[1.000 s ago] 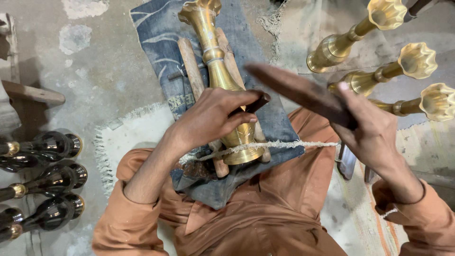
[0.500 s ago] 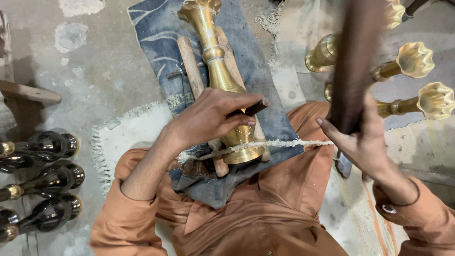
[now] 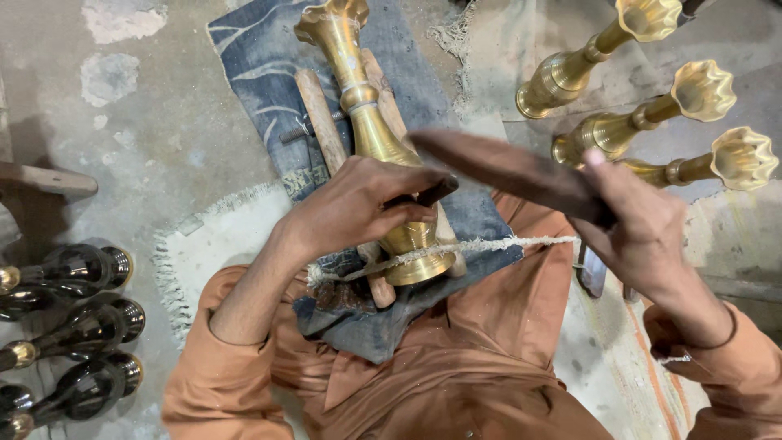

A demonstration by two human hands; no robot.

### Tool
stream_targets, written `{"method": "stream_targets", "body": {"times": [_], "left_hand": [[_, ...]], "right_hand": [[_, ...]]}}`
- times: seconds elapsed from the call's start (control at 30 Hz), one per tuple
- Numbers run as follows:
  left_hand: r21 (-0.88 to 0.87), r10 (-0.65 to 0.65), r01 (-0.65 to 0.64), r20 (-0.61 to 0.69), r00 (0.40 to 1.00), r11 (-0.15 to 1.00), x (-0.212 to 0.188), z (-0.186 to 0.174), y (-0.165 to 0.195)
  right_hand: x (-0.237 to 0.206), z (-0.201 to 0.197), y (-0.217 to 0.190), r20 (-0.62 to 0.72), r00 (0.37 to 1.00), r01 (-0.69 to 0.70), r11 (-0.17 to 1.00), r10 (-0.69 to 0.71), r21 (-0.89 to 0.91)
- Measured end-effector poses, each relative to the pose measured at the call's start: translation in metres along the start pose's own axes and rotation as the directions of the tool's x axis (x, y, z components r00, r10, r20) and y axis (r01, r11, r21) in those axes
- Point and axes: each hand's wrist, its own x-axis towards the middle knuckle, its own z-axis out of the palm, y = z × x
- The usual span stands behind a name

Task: The person sits cross-legged on the floor with a brass vase held against a wooden support on their lap. They hold a small chisel against the vase surface and strike it with a wooden mallet, working around the vase to engrave a decorative pattern, repositioning the vase and chisel as they go.

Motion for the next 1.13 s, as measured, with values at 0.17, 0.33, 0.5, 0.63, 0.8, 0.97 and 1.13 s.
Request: {"method": "stream_targets", "body": {"times": [0.17,0.33,0.5,0.63,0.8,0.97,1.13], "left_hand": [[-0.027,0.080,-0.080,-0.008,0.997,0.996,-0.002,-0.001,-0.001],[-0.026,0.029,-0.029,0.019,0.999,0.999,-0.001,0.003,-0.006],[-0.017,0.123,-0.123,0.014,0.992,0.992,-0.003,0.000,-0.009],[0.025,0.147,-0.148,0.062,0.987,0.989,-0.004,-0.004,-0.008],[-0.022,0.069,-0.067,0.146,0.987,0.998,-0.002,-0.001,-0.007],[0.012,0.233,-0.233,0.001,0.973,0.972,-0.009,-0.004,-0.010],[-0.005,0.110,-0.112,-0.146,0.983,0.994,-0.027,0.011,-0.014]], "right_hand": [[-0.004,0.003,-0.009,-0.014,0.991,-0.129,0.970,0.135,0.208],[-0.014,0.003,-0.012,0.034,0.966,-0.256,0.936,0.255,0.242],[-0.026,0.005,-0.016,-0.008,0.972,-0.229,0.960,0.233,0.164],[-0.028,0.001,-0.017,-0.031,0.988,-0.143,0.981,0.148,0.130],[-0.028,-0.006,-0.025,-0.052,0.998,-0.021,0.984,0.031,0.176],[-0.019,-0.011,-0.029,-0.036,0.997,-0.070,0.997,0.071,0.010],[0.018,-0.039,-0.021,0.144,0.989,0.046,0.984,-0.021,-0.173]]}}
